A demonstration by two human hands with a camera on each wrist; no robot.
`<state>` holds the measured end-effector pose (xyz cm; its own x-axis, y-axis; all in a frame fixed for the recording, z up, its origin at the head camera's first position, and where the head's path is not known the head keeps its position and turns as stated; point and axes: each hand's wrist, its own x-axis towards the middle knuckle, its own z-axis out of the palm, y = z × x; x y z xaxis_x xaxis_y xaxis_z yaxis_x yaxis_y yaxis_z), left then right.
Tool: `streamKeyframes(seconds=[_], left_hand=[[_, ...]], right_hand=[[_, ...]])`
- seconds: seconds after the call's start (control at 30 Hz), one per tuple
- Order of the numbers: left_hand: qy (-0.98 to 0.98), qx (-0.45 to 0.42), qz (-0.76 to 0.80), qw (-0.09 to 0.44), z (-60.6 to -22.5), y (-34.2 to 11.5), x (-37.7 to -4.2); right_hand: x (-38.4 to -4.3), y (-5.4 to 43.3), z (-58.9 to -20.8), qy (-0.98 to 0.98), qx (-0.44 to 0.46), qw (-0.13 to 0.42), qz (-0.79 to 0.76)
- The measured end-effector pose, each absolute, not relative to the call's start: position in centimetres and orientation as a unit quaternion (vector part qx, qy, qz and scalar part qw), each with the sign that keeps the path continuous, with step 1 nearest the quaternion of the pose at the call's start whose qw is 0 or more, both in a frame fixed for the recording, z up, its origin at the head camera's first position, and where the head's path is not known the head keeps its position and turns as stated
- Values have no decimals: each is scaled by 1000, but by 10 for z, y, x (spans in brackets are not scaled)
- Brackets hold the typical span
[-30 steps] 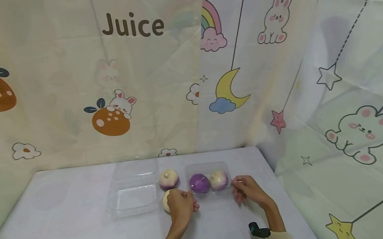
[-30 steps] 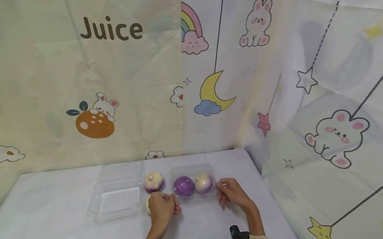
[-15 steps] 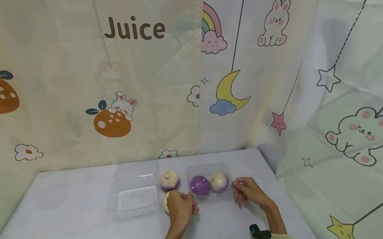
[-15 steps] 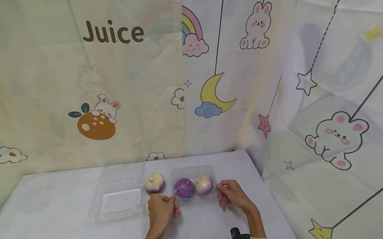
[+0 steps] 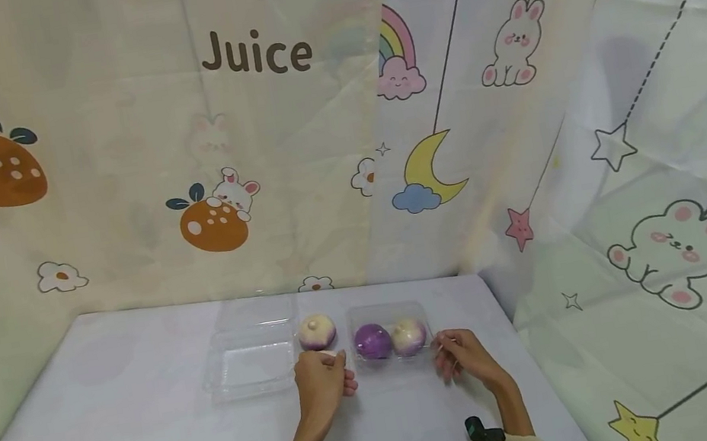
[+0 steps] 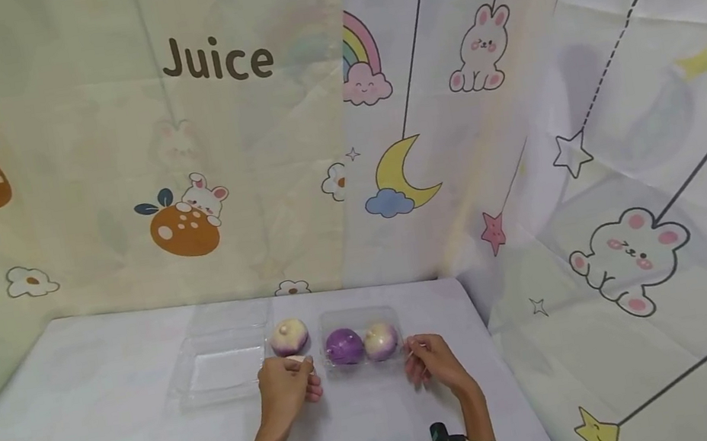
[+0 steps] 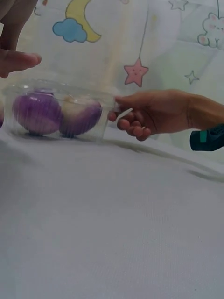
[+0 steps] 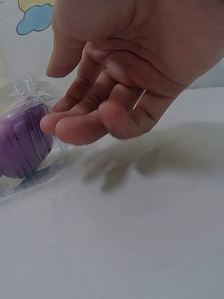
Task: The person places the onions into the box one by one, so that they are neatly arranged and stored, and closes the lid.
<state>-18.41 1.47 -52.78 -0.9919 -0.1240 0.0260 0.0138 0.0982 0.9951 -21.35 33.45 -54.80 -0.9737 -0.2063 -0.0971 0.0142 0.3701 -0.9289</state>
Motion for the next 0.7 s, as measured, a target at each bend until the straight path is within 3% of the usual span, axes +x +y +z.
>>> streamKeyframes(seconds=[0.33,0.7], left_hand=[[-754,64,-641,131,-501,-18,-180],[-792,114,-557,223,-494,-82,-176]], right_hand=[[-216,328,-544,826,16,12,-563],[-215,326,-539,834,18,-52,-549]])
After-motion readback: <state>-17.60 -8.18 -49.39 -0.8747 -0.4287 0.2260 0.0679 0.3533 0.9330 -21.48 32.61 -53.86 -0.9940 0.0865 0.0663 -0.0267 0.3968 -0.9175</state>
